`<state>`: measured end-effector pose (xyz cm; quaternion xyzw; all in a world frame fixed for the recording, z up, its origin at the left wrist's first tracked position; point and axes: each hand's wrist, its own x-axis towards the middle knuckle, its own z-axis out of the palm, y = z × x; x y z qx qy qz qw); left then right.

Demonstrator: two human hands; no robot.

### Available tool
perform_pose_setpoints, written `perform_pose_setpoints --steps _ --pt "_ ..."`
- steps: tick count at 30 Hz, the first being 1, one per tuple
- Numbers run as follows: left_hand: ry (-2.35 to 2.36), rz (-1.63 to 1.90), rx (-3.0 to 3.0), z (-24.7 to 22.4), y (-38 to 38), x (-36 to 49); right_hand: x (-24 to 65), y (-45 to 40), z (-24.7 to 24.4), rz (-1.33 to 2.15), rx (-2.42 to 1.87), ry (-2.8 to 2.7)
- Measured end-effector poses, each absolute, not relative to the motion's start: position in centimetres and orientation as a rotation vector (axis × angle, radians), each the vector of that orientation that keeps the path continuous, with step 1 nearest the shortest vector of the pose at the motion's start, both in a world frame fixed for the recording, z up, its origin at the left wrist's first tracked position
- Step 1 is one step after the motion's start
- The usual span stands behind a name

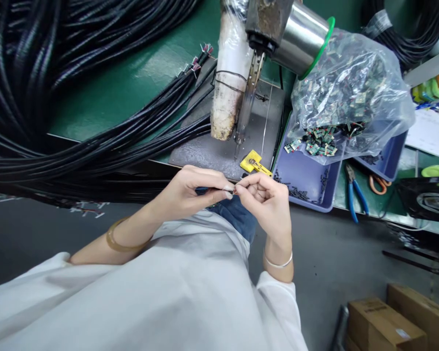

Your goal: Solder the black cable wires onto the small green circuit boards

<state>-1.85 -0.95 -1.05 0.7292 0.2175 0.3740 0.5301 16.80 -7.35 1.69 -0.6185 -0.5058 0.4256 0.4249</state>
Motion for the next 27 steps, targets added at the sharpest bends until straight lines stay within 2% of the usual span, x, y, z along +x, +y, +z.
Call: perform_pose_setpoints --steps 3,7,12,15,18,23,27 --pt "0.517 0.816 1.756 -0.9 -1.0 -2.0 17.0 -7.4 1.8 1.037 -1.551 -1.367" --pt "0.601 0.799 1.512 -0.6 -1.3 -1.9 16.4 -8.2 1.3 0.579 -1.566 -1.407" --pt "0.596 0.806 1.358 -0.8 -1.4 -1.6 16.2 -9.0 0.7 0.093 -1.521 -1.755" --pt "0.641 0.841 1.339 -1.1 -1.6 -1.3 16.0 -8.9 0.4 -0.089 -1.487 -1.863" --pt "0.685 0.854 1.326 -1.0 -1.9 -1.0 15.3 -8.8 0.3 -0.015 -1.518 -1.842" --pt "0.715 0.877 1.337 -0.4 -2.2 -1.1 15.3 -8.6 0.4 0.665 -1.544 -1.344" --pt "0.735 0.831 1.242 -0.4 -1.9 -1.4 16.5 -8.2 1.1 0.626 -1.294 -1.026"
